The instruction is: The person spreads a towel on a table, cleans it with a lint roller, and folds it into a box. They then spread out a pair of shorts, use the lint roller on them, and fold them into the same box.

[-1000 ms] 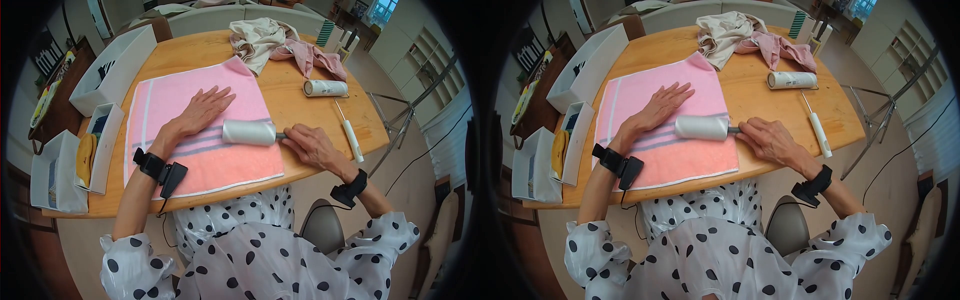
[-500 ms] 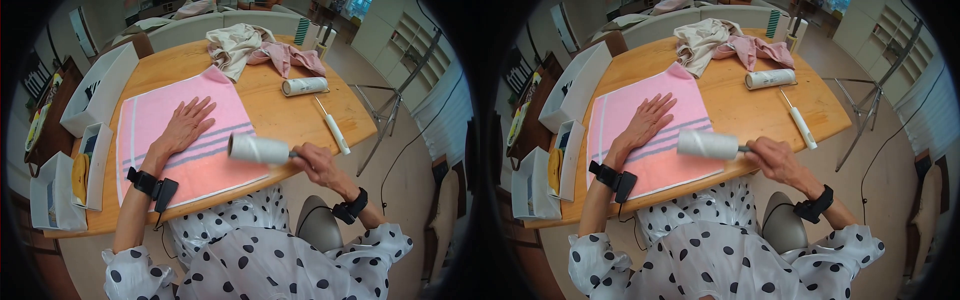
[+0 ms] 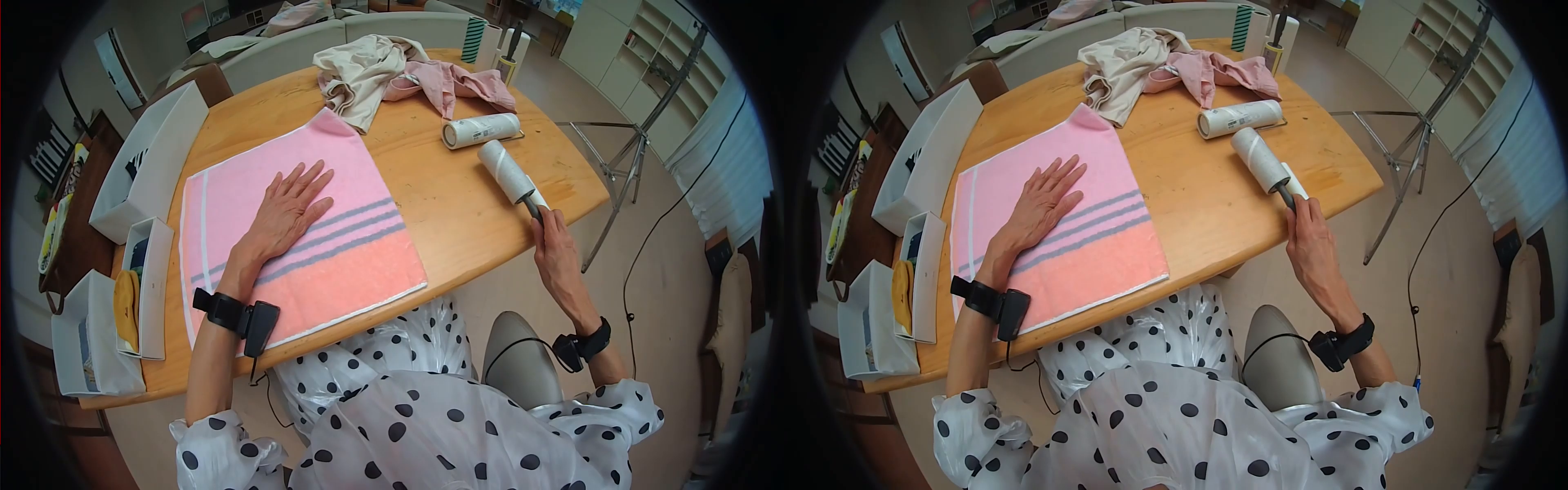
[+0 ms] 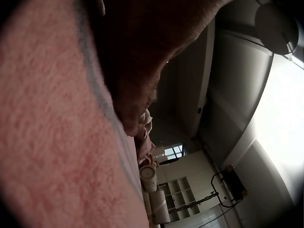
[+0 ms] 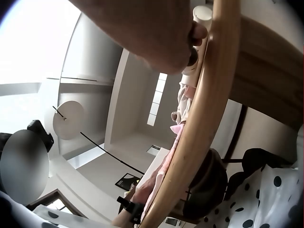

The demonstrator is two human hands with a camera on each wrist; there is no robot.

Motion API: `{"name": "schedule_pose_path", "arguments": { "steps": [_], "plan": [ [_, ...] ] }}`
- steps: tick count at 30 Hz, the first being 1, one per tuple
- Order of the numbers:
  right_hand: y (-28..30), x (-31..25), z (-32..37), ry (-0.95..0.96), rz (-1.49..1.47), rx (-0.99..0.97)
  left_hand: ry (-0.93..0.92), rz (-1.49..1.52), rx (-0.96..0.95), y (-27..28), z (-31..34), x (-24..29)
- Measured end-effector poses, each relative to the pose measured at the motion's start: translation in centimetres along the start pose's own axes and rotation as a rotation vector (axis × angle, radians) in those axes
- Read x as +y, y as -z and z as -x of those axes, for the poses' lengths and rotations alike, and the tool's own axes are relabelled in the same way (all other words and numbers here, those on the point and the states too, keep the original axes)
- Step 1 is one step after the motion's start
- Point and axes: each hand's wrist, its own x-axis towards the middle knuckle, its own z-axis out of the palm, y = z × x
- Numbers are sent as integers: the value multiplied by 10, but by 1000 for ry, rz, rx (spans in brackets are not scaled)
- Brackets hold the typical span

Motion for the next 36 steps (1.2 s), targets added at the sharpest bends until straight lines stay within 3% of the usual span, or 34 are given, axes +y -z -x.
{"name": "schedule_pose_path", "arguments": {
  "steps": [11, 16, 24, 27, 31, 36],
  "plan": [
    [-12, -5, -10, 147, 60, 103, 65, -13, -22, 14, 27, 22],
    [-10, -6, -10, 149, 80, 82, -23, -50, 32, 5, 57, 39],
    [4, -32, -18, 365, 205, 130, 36, -15, -14, 31, 102, 37],
    [5, -67, -22, 684, -40, -102, 52, -22, -63, 47, 140, 45],
    [3, -119, -23, 897, -217, -330, 164, 38, -149, 67, 197, 57],
    [-25, -121, -17, 953, -234, -351, 202, 53, -86, 60, 227, 69]
  ]
}}
